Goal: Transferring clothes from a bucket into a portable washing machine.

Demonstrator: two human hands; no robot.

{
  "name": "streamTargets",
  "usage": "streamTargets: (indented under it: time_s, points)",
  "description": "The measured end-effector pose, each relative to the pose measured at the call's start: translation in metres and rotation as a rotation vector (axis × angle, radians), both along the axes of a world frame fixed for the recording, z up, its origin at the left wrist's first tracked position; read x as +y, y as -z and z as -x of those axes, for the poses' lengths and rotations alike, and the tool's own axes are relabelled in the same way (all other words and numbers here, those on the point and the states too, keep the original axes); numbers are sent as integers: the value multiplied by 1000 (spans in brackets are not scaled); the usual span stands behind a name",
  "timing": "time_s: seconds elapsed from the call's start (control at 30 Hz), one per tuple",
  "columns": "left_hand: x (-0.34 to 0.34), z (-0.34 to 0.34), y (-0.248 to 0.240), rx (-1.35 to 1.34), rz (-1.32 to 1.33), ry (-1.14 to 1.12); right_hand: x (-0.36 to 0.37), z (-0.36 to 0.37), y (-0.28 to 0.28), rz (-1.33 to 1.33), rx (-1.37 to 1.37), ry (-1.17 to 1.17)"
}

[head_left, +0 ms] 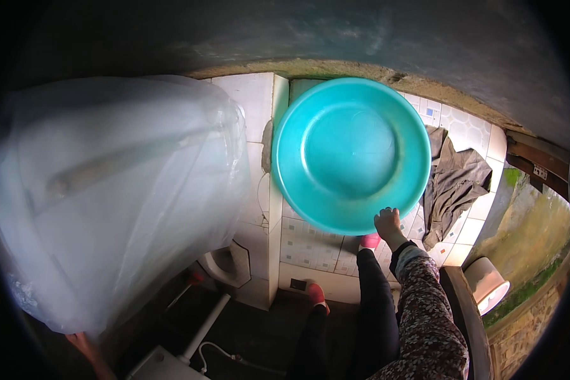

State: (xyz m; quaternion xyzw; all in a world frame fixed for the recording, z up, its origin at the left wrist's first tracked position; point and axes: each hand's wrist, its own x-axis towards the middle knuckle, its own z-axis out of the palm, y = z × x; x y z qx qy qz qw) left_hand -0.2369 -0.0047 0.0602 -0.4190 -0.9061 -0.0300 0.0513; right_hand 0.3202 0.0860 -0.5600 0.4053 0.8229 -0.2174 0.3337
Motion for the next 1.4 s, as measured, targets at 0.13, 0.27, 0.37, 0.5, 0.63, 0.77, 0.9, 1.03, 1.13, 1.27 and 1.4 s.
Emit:
streamTargets:
  time_s: [0.13,0.27,0.37,0.5,0.63,0.77,0.9,1.03,1.13,1.27,1.4]
  points:
    - [-20,22,-8,-111,-49,-15,8,14,-26,-25,193,190]
    - [44,-43,29,-141,-58,237,-3,3,-60,229,123,265]
    - [52,-49,38,-309,-248,355,-4,7,-99,408,143,418]
    - [57,-63,29,-63,-225,408,-1,12,-165,411,255,474]
    - [65,-78,22,9,-246,299,-13,-8,-192,284,420,524]
    - [61,-77,19,83,-282,374,-23,-31,-209,196,468,459]
    - [65,-80,22,103,-339,389,-37,-59,-214,250,447,548]
    - [56,-80,14,124,-383,363,-23,-35,-284,212,425,502]
    - [46,-75,11,121,-396,339,-1,-16,-307,245,504,508]
    - [50,-80,6,50,-370,282,74,39,-367,-20,883,309]
    - [54,-81,2,23,-426,300,161,127,-480,44,1600,393]
